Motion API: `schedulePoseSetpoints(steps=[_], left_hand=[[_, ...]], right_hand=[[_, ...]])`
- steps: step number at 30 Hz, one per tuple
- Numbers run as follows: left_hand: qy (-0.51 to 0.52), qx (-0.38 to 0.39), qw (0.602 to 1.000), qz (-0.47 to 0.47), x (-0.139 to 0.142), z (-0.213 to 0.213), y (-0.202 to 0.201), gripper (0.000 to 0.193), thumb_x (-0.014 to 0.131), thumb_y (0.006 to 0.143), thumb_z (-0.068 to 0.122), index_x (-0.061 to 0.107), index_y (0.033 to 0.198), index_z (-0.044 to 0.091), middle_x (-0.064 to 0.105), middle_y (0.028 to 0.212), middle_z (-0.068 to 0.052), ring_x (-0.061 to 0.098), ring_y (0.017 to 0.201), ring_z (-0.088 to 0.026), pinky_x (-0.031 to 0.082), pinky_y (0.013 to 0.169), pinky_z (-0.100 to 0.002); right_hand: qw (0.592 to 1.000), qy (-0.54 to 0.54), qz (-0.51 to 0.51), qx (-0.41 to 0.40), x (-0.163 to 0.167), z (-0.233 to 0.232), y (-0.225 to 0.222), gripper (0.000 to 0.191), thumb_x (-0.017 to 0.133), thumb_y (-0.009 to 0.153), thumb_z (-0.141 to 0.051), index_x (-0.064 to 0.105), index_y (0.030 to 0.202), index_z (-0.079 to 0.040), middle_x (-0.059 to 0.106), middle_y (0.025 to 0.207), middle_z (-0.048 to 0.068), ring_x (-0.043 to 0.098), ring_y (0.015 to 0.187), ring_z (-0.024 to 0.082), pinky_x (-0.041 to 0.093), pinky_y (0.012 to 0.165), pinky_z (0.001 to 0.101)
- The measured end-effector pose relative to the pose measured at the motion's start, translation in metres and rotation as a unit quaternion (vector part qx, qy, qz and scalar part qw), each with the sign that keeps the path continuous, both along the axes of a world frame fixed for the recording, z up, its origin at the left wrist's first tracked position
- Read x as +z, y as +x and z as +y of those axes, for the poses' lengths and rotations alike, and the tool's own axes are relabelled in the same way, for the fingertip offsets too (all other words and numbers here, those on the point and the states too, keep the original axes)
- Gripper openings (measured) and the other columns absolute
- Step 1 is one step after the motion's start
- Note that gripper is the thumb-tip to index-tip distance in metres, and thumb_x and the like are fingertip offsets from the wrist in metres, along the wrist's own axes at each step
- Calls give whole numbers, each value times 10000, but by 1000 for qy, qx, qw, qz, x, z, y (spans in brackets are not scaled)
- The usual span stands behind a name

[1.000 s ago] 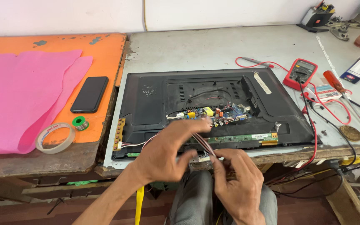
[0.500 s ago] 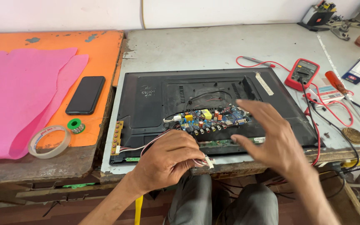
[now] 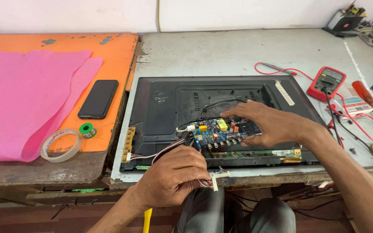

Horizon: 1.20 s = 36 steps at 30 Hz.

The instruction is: The person uses a yellow soldering iron to work on a blue circuit board inside a disassembled television chassis. They repeatedly heat components, adjust wires, and reposition the board on the workbench.

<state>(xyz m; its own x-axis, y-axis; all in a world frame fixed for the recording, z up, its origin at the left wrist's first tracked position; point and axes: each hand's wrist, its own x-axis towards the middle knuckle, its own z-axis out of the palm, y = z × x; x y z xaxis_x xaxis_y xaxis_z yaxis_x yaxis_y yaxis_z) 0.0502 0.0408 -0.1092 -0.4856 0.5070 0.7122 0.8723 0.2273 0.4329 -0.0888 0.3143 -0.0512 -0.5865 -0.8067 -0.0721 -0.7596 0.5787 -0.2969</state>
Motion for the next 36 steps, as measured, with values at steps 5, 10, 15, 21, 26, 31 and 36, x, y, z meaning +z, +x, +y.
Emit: schedulePoseSetpoints(steps=[5, 10, 15, 21, 26, 31, 36], left_hand=[[19, 2, 1000, -9, -1, -6, -3, 220, 822, 824, 44, 710, 1012, 69, 710, 967, -40, 693, 1006, -224, 553, 956, -386], [134, 130, 982, -17, 10, -1, -18, 120, 704, 940, 72, 745, 1053, 68, 747, 927, -27, 735, 841, -157, 581, 775, -306], [111, 187, 971, -101, 33, 23, -60, 124, 708, 931, 126, 790, 988, 52, 732, 777, -63, 639, 601, -171, 474, 539, -331], [-21, 148, 982, -119, 44, 58, -98, 125, 724, 881, 136, 780, 910, 29, 689, 760, -116, 643, 631, -268, 486, 593, -392], [-31, 143, 980, -133, 36, 68, -110, 137, 721, 890, 138, 759, 906, 6, 686, 774, -128, 672, 670, -294, 498, 629, -411], [19, 148, 974, -168, 37, 65, -108, 167, 699, 916, 162, 749, 943, 5, 717, 736, -118, 652, 567, -242, 479, 548, -378], [-39, 141, 962, -231, 45, 62, -102, 186, 697, 912, 182, 757, 950, 10, 678, 621, -137, 582, 471, -233, 431, 485, -376]], right_hand=[[996, -46, -31, -65, 6, 4, -6, 907, 840, 654, -182, 485, 1486, -255, 598, 1358, 34, 544, 1316, 221, 381, 1188, 422], [975, -126, 173, -58, 0, 10, -5, 1014, 914, 546, -131, 458, 1450, -176, 613, 1341, 77, 546, 1297, 284, 213, 1248, 528], [977, -98, 171, -79, -14, 12, 0, 1047, 906, 566, -187, 414, 1490, -185, 581, 1389, 86, 535, 1303, 300, 194, 1240, 565], [982, -102, 145, -62, -8, 23, 3, 1069, 931, 571, -252, 405, 1496, -156, 533, 1470, 115, 497, 1344, 315, 195, 1193, 576], [966, -218, 124, -66, -13, 33, 20, 804, 880, 654, -200, 566, 1390, -115, 622, 1373, 99, 590, 1247, 294, 501, 1033, 431], [951, -209, 224, -43, -18, 34, 15, 205, 820, 754, -85, 768, 953, -95, 756, 1057, 46, 688, 1043, 254, 558, 901, 394], [916, -276, 245, -161, -15, 26, 7, 94, 772, 850, -25, 747, 940, -20, 735, 922, 74, 677, 868, 249, 536, 747, 377]])
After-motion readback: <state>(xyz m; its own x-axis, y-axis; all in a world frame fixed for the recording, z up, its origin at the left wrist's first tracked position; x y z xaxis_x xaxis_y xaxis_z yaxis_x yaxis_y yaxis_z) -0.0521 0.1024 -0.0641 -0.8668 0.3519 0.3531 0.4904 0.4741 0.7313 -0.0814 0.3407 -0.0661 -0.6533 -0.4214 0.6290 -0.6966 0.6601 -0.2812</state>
